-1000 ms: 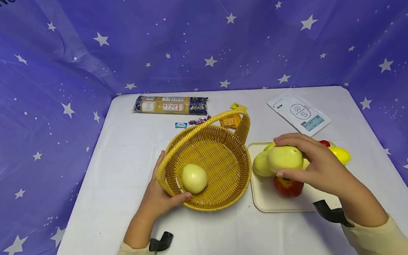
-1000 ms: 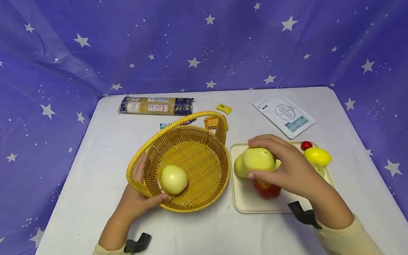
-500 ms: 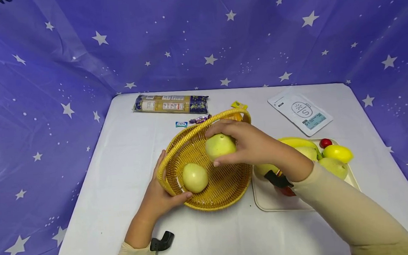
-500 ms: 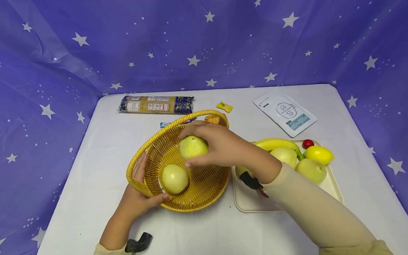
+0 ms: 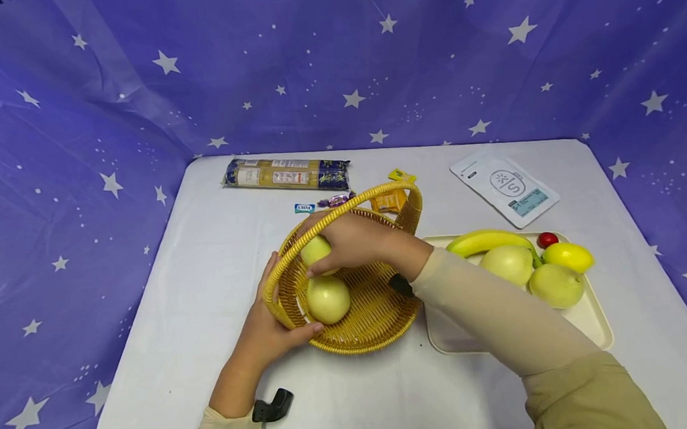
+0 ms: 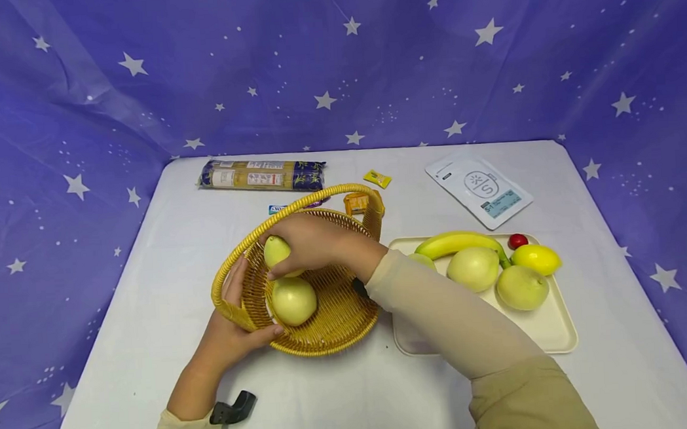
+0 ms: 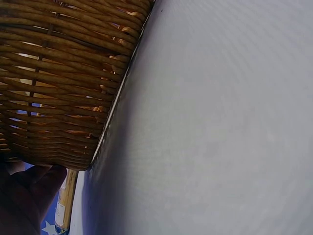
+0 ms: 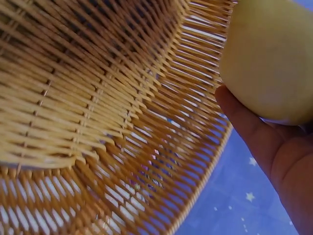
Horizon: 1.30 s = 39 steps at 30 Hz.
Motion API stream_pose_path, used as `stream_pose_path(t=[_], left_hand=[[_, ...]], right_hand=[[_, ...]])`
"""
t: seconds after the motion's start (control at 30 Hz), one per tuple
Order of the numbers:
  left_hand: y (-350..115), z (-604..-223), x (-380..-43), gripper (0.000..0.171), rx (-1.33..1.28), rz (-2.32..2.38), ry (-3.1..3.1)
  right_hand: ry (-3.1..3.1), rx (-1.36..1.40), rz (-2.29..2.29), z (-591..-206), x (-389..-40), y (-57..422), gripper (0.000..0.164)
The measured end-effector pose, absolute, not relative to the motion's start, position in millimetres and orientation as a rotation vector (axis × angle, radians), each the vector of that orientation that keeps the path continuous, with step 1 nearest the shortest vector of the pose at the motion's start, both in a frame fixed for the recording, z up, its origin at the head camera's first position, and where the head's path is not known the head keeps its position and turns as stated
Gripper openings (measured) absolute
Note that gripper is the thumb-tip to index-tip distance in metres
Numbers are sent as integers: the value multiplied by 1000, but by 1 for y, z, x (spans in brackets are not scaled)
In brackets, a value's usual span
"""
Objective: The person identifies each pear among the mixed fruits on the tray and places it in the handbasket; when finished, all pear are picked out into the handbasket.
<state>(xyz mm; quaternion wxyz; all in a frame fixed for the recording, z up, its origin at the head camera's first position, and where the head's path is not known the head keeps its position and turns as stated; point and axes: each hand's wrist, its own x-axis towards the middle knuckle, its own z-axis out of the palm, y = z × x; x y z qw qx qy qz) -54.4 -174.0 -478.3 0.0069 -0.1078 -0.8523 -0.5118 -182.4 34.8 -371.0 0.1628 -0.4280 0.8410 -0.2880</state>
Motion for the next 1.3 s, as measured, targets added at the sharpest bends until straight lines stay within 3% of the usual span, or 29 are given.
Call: stream_pose_path(t=[0.27,0.47,0.6,0.97,1.3], left_hand=[[-174,-475,-53,139,-355,-1566,-2677],[-167,-446,-46,135,-369,-1578,-2668],[-165,-436,-44,134,-375,-1583,-2679],[-176,-475,-53,139,-359,-1569,-2703],[-175,-478,-54,140,-378,-1596,-2666]], right_hand=[[2347,-1230,-866,-393,-187,12,45],[2303,-1144,-725,-411,-181,6,52],[2208,-1160,-692,-416,-176,2,46],[1997,-1281,-646,-412,-161,1,50],[2084,-1262,-751,-400,-171,13,66]])
